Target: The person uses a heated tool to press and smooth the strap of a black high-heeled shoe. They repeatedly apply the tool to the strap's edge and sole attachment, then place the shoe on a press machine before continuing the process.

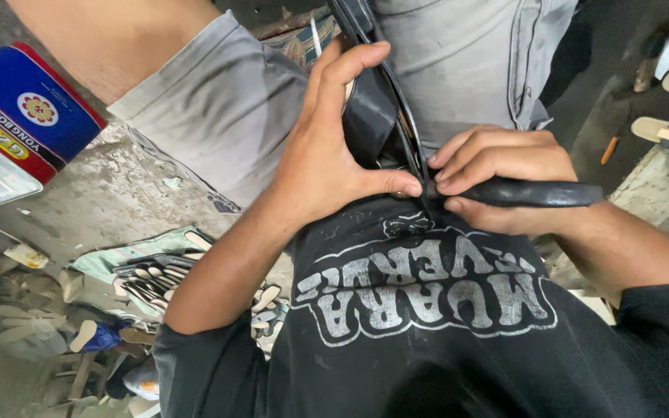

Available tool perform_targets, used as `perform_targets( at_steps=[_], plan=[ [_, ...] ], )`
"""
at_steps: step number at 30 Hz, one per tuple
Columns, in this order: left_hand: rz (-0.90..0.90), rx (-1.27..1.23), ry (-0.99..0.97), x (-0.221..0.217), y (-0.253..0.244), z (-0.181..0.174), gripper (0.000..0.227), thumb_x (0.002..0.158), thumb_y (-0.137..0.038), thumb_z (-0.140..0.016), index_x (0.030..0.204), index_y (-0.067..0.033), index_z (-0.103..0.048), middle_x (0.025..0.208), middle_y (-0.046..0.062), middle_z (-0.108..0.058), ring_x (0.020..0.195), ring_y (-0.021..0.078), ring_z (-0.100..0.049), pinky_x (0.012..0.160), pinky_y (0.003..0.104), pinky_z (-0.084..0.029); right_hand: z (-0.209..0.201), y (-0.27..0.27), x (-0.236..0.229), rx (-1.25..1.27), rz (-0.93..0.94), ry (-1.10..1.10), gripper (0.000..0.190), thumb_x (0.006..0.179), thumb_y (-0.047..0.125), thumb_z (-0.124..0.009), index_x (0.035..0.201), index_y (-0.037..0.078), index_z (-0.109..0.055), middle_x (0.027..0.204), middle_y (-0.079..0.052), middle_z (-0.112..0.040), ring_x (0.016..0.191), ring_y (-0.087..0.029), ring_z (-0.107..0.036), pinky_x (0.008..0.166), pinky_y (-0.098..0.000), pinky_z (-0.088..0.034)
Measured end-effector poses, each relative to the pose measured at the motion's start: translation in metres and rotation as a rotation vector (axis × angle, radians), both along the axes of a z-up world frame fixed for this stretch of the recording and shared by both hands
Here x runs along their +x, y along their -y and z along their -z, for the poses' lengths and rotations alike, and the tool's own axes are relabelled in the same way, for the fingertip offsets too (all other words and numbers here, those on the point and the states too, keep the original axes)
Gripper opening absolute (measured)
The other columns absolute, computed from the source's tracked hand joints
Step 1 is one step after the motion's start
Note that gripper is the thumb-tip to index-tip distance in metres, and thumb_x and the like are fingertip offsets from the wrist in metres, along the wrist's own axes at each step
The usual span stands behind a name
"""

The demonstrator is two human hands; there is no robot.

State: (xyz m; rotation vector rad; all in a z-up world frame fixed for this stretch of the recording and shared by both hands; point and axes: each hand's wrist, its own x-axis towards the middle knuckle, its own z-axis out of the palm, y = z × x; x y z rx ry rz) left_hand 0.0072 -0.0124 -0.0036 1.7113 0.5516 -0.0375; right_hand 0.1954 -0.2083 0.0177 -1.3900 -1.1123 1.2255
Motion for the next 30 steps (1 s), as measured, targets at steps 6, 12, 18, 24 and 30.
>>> perform_targets(
  at_steps=[6,12,18,24,30],
  plan=[
    [0.030,-0.044,0.042,-0.001,-0.011,-0.008,0.118,0.064,-0.042,-0.107,0.155,-0.0174,-0.036,0.165,0.017,-0.032,0.161,0.0391,-0.027,0.132,0.047,-0.036,-0.001,-0.002,0.005,0.027,-0.041,-0.041,0.019,0.079,-0.001,-0.080,0.095,0.001,-0.070,0.096,-0.013,-0.072,0.105,-0.030,-0.075,0.094,-0.0390,-0.063],
    [0.074,0.038,0.134,-0.003,-0.013,-0.008,0.104,0.065,-0.041,-0.108,0.145,-0.0181,-0.044,0.149,0.003,-0.053,0.158,0.0358,-0.028,0.131,0.047,-0.035,0.000,0.002,0.008,-0.036,0.000,-0.197,0.021,0.078,-0.002,-0.080,0.095,0.002,-0.071,0.099,-0.014,-0.072,0.104,-0.028,-0.077,0.093,-0.0378,-0.065],
    [0.048,0.023,0.161,0.005,-0.006,0.000,0.102,0.068,-0.046,-0.107,0.144,-0.0211,-0.045,0.152,0.008,-0.046,0.157,0.0357,-0.025,0.130,0.045,-0.033,0.002,-0.010,0.014,-0.009,-0.078,-0.150,0.019,0.077,-0.002,-0.080,0.093,0.002,-0.071,0.096,-0.013,-0.073,0.099,-0.026,-0.076,0.088,-0.0359,-0.064],
    [0.023,-0.081,0.128,0.003,-0.009,0.003,0.099,0.065,-0.048,-0.101,0.145,-0.0222,-0.048,0.164,0.025,-0.022,0.157,0.0443,-0.026,0.126,0.047,-0.038,0.005,-0.015,0.030,-0.020,-0.215,-0.071,0.017,0.075,0.003,-0.080,0.090,0.003,-0.072,0.094,-0.011,-0.076,0.099,-0.026,-0.077,0.087,-0.0341,-0.062],
    [0.067,0.001,0.200,0.010,-0.022,-0.013,0.097,0.068,-0.045,-0.099,0.148,-0.0280,-0.047,0.155,0.013,-0.046,0.155,0.0423,-0.027,0.133,0.053,-0.032,0.015,0.000,0.024,-0.185,-0.034,-0.032,0.018,0.076,0.000,-0.078,0.094,0.001,-0.075,0.100,-0.014,-0.078,0.097,-0.026,-0.075,0.088,-0.0354,-0.060]
  ],
)
